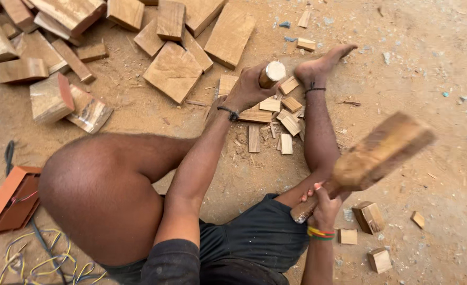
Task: The person sits on the ground and splits small cylindrical wooden billets into thin slivers using a large wooden mallet and a metal blade. The person holds the wood with one hand and strikes it with the mallet, occasionally adjusting the wood or clearing the resulting slivers.
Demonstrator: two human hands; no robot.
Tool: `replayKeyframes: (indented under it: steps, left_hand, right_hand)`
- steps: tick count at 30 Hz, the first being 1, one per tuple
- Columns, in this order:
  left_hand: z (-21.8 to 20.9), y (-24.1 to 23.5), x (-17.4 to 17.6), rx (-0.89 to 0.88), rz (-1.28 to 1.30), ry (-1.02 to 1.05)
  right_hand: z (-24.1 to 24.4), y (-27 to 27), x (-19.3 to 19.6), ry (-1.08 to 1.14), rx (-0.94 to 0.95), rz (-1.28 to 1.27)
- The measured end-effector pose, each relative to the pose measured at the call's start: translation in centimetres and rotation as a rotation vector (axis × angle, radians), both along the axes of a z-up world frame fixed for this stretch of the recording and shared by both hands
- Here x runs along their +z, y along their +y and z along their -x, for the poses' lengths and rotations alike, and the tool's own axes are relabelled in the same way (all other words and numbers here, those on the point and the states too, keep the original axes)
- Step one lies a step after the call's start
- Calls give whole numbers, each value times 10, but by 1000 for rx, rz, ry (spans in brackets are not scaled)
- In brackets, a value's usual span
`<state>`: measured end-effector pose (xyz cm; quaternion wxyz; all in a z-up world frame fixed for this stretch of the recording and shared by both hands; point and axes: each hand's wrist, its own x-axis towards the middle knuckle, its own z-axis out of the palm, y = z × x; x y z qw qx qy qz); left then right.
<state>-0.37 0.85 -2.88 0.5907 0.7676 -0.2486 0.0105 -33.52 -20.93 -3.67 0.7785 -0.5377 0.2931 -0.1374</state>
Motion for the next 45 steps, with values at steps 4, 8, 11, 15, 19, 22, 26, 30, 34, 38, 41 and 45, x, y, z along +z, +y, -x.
replayKeyframes:
  steps: [4,8,11,15,19,22,26,30,34,38,41,45]
  left_hand:
    - [-10,2,-15,67,-41,-112]
    - [-57,-2,-32,153,91,-253]
    - [-64,-8,-30,240,85,-214]
    - [-48,-15,-35,96,-71,-88]
    - [-41,-15,-44,-46,-143,3]
    - [-35,-16,-44,-153,-164,53]
    - [-33,-18,-24,-252,-138,80]
    - [-30,-19,-14,-262,-149,-9]
    - [-22,-18,-17,-301,-166,-22]
    - [-23,-16,-17,-257,-128,-68]
    - [-30,-18,-16,-188,-127,-77]
    - [-30,-16,-9,-87,-18,-29]
  right_hand:
    - [29,2,-38,260,-26,-189]
    - [34,-3,-31,108,-106,-92]
    - [22,-7,-21,22,-114,-38]
    - [31,-3,-19,131,-150,-108]
    - [33,-6,-28,105,-133,-160]
    - [31,-10,-30,127,-145,-165]
    - [26,-8,-25,152,-85,-119]
    - [20,-5,-22,180,-65,-107]
    - [22,-8,-26,145,-51,-118]
    - [28,-12,-26,126,-3,-145]
    - [37,-32,-21,166,53,-201]
    - [57,-71,-10,417,196,43]
